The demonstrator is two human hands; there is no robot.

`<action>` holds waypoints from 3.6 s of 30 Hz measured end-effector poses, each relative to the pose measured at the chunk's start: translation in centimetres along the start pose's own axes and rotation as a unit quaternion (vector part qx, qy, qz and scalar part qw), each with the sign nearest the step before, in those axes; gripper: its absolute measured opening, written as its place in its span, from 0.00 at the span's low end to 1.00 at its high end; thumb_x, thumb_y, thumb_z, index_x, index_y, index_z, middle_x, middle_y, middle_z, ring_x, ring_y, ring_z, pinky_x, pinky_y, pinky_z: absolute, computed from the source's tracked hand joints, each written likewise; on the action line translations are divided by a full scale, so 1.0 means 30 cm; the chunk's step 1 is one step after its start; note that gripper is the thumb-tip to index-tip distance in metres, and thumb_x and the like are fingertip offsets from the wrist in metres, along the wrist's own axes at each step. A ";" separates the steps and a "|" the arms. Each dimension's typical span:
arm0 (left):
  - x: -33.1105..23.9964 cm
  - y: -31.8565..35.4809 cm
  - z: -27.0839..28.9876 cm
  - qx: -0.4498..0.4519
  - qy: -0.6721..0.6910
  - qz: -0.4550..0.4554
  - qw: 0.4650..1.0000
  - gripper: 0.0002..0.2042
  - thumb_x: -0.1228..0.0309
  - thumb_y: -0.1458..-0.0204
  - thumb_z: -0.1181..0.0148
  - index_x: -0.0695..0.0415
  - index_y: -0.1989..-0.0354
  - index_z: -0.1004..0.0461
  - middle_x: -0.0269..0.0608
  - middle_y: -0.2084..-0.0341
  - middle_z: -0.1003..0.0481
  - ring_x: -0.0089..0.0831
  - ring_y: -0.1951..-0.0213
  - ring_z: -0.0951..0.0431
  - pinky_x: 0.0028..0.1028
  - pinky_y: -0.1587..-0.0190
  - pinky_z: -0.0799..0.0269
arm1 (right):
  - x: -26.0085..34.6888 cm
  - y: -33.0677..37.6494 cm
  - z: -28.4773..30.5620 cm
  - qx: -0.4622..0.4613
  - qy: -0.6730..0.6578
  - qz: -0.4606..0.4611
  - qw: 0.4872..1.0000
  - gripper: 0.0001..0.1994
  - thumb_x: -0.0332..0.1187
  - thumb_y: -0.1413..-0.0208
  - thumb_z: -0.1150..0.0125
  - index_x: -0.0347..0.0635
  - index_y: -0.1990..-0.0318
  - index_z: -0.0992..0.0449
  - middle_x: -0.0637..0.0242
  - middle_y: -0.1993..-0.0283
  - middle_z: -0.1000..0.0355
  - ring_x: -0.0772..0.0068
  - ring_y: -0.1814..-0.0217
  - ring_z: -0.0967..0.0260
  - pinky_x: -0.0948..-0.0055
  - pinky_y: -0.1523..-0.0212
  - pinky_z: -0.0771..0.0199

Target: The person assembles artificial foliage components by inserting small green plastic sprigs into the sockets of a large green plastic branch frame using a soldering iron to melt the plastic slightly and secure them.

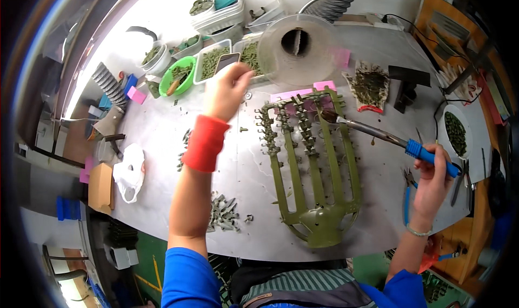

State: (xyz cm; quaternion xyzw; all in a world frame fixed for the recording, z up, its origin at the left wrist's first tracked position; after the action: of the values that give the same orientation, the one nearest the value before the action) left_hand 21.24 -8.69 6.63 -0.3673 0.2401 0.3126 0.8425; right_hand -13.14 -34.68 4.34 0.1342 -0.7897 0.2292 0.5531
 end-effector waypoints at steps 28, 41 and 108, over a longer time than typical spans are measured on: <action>-0.275 0.175 -0.084 0.145 0.064 -0.081 0.984 0.11 0.82 0.43 0.49 0.67 0.52 0.27 0.41 0.64 0.28 0.25 0.66 0.22 0.22 0.61 0.26 | 0.023 0.023 -0.002 0.037 -0.012 -0.006 0.999 0.11 0.33 0.39 0.45 0.32 0.65 0.25 0.63 0.66 0.27 0.75 0.73 0.29 0.77 0.70 0.27; -0.304 0.074 -0.288 0.084 -0.070 -0.123 0.986 0.08 0.72 0.54 0.36 0.56 0.65 0.20 0.42 0.71 0.22 0.39 0.69 0.23 0.31 0.64 0.27 | -0.062 -0.037 -0.027 0.048 -0.024 -0.012 0.998 0.12 0.34 0.39 0.45 0.32 0.66 0.25 0.65 0.70 0.27 0.75 0.72 0.27 0.76 0.68 0.25; -0.219 0.282 0.032 0.022 0.148 0.061 0.987 0.10 0.80 0.48 0.40 0.64 0.57 0.23 0.38 0.66 0.20 0.19 0.65 0.22 0.20 0.60 0.26 | 0.077 0.061 0.061 0.015 -0.021 0.001 1.000 0.12 0.33 0.39 0.47 0.32 0.68 0.26 0.63 0.69 0.28 0.76 0.76 0.31 0.79 0.73 0.29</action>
State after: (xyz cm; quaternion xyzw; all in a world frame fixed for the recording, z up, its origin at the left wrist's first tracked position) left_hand 10.95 -5.72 7.42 -0.3751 0.3908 0.3006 0.7849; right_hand -16.27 -33.94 5.59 0.1464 -0.7979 0.2388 0.5338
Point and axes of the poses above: each hand's wrist, its own y-axis away from the middle knuckle, its own z-axis out of the back of the hand, x = y × z, the point moved 4 cm from there along -y, towards the middle knuckle
